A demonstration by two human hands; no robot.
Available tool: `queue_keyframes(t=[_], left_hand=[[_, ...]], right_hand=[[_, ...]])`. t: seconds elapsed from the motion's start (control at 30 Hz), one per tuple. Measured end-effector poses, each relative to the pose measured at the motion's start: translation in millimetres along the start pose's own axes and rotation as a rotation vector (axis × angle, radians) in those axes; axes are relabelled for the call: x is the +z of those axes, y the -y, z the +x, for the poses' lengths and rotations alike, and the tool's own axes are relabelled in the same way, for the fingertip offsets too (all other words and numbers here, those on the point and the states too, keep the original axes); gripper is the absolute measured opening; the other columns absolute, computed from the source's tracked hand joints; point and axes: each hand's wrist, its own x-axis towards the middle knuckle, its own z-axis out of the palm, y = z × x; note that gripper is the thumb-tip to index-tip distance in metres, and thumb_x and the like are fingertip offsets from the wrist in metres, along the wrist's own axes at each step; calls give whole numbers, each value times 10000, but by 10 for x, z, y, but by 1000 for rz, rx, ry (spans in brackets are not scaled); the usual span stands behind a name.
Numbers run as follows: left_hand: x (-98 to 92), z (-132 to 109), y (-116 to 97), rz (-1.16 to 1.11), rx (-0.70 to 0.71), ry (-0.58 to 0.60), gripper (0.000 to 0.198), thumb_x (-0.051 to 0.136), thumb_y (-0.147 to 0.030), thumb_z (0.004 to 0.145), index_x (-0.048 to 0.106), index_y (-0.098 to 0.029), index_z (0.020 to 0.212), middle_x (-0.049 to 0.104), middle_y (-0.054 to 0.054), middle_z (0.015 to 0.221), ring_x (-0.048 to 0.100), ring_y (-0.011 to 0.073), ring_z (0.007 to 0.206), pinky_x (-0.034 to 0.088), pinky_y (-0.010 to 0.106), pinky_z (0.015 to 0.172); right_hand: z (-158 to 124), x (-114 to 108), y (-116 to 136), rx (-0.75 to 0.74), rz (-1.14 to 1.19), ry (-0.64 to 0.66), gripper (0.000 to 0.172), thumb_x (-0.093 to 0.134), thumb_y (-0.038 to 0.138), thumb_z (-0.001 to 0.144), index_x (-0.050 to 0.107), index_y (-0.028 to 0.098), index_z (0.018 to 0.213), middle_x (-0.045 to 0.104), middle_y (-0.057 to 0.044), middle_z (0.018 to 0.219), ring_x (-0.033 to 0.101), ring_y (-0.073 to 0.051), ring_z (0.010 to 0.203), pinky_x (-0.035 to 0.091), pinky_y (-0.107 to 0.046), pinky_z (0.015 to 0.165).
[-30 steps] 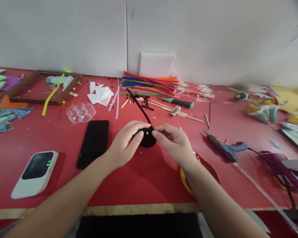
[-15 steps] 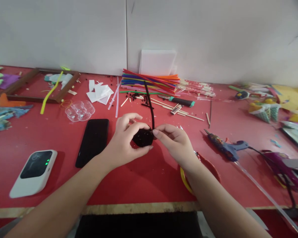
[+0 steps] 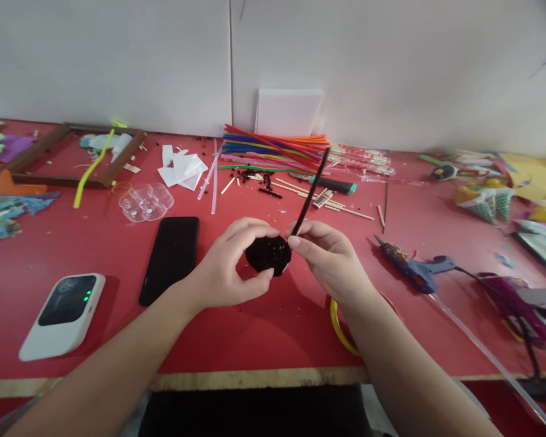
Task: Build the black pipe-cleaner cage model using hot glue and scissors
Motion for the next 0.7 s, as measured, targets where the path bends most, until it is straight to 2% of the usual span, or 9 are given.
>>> queue_keyframes(t=[0.13, 0.3, 0.37, 0.47, 0.6, 0.7], left_hand=[[-4, -31, 14, -278, -82, -26, 529, 700, -148, 859, 585, -247, 1366, 664, 97, 1333, 692, 224, 1163, 585, 336, 968], [-81, -45, 15, -471, -87, 90, 450, 631, -256, 926, 621, -271, 1376, 673, 66, 1326, 669, 245, 1218, 547, 363, 1032], [-93, -41, 11, -474, -88, 110, 439, 616, -303, 926, 632, -254, 1362, 665, 69, 1295, 664, 252, 1189, 542, 374, 1020], [-62, -33, -24, -403, -63, 73, 400, 609, -339, 943, 631, -222, 1325, 674, 81, 1240, 676, 233, 1099, 556, 356, 935], [14, -22, -104, -214, -7, -66, 255, 670, -274, 952, 653, -202, 1196, 728, 77, 1125, 708, 190, 1009, 573, 309, 872], [44, -25, -111, -150, -18, -119, 267, 723, -252, 940, 656, -218, 1196, 754, 82, 1146, 736, 196, 1046, 604, 314, 899]], right_hand=[[-11, -19, 25, -98, 2, 11, 163, 950, 336, 768, 819, 280, 847, 729, 23, 849, 687, -104, 786, 594, -229, 723], [-44, 30, 53, -238, -29, 110, 134, 919, 215, 800, 832, 289, 871, 755, 9, 893, 721, -111, 873, 609, -245, 835], [-61, 71, 64, -293, -48, 102, 151, 897, 172, 814, 832, 290, 884, 765, 9, 885, 731, -112, 874, 615, -246, 841], [-83, 121, 74, -342, -60, 83, 181, 874, 120, 818, 828, 281, 887, 776, 13, 876, 739, -109, 873, 621, -241, 841], [-103, 151, 74, -281, -23, 53, 160, 862, 129, 827, 813, 274, 874, 800, 11, 874, 752, -122, 862, 631, -256, 814], [-110, 166, 80, -223, -23, -3, 132, 887, 177, 812, 794, 269, 833, 806, 5, 861, 758, -139, 846, 643, -299, 851]])
